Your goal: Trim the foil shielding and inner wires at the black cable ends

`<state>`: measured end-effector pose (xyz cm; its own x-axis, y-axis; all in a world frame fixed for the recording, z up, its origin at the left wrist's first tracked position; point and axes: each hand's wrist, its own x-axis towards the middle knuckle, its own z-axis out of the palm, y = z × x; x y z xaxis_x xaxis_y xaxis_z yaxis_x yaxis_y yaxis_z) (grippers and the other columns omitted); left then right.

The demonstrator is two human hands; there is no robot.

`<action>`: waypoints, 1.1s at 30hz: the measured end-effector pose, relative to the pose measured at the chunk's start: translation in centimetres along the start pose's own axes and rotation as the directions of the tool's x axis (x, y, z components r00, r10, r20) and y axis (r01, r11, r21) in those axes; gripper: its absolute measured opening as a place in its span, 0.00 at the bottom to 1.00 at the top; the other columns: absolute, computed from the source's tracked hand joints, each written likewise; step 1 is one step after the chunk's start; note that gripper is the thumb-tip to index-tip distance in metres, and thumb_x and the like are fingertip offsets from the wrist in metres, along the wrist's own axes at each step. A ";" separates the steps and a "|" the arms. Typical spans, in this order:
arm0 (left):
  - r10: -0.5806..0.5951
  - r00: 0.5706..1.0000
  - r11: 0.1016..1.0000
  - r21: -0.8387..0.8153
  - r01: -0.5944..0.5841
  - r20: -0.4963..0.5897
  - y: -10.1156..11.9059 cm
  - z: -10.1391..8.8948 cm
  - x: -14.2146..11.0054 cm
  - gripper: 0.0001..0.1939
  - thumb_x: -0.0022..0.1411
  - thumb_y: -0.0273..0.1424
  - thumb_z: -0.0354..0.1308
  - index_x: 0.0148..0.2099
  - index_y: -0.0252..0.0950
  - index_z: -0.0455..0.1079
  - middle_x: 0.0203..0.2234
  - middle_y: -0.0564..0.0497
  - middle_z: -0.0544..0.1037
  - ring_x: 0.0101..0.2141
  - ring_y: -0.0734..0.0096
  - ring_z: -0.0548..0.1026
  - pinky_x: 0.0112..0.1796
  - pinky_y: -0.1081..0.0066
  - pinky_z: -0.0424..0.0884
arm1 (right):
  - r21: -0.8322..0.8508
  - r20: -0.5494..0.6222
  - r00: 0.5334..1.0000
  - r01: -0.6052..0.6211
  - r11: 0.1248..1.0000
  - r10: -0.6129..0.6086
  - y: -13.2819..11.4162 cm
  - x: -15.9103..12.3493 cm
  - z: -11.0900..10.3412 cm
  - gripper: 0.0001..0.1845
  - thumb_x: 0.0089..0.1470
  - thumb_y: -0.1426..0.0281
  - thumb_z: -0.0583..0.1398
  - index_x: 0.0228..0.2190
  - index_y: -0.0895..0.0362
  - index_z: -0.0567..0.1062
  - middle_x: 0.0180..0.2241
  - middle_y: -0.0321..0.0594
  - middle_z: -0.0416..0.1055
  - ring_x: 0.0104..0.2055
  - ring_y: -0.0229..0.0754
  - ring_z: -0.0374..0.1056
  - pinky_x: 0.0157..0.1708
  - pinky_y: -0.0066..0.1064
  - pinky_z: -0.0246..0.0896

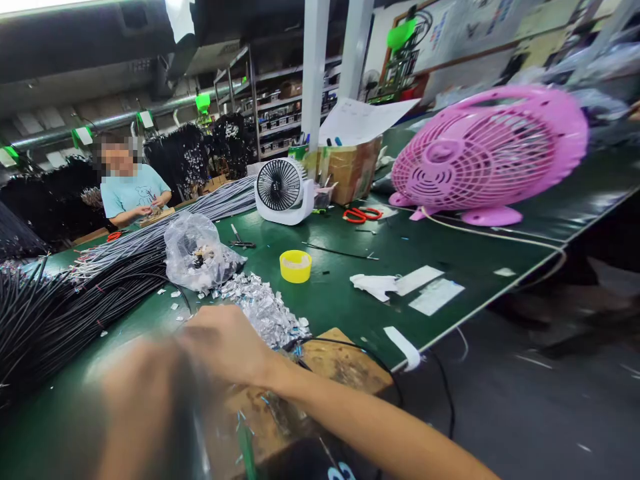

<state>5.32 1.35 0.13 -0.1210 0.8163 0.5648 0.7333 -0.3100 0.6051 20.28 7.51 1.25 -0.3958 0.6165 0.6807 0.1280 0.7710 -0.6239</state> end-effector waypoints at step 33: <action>-0.231 0.957 0.906 -0.319 0.278 0.178 -0.5 -0.5 0.0 0.10 0.59 0.35 0.54 0.35 0.33 0.71 0.18 0.53 0.73 0.20 0.74 0.70 0.22 0.76 0.68 | -0.202 0.060 0.998 0.035 0.979 -0.023 -0.1 -0.4 0.1 0.17 0.60 0.66 0.54 0.26 0.60 0.78 0.21 0.39 0.72 0.22 0.35 0.66 0.23 0.24 0.56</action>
<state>4.63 1.24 0.10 -0.1659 0.9391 0.3011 0.4179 -0.2096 0.8840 20.33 7.20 1.06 -0.4525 0.5879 0.6705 0.2953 0.8083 -0.5094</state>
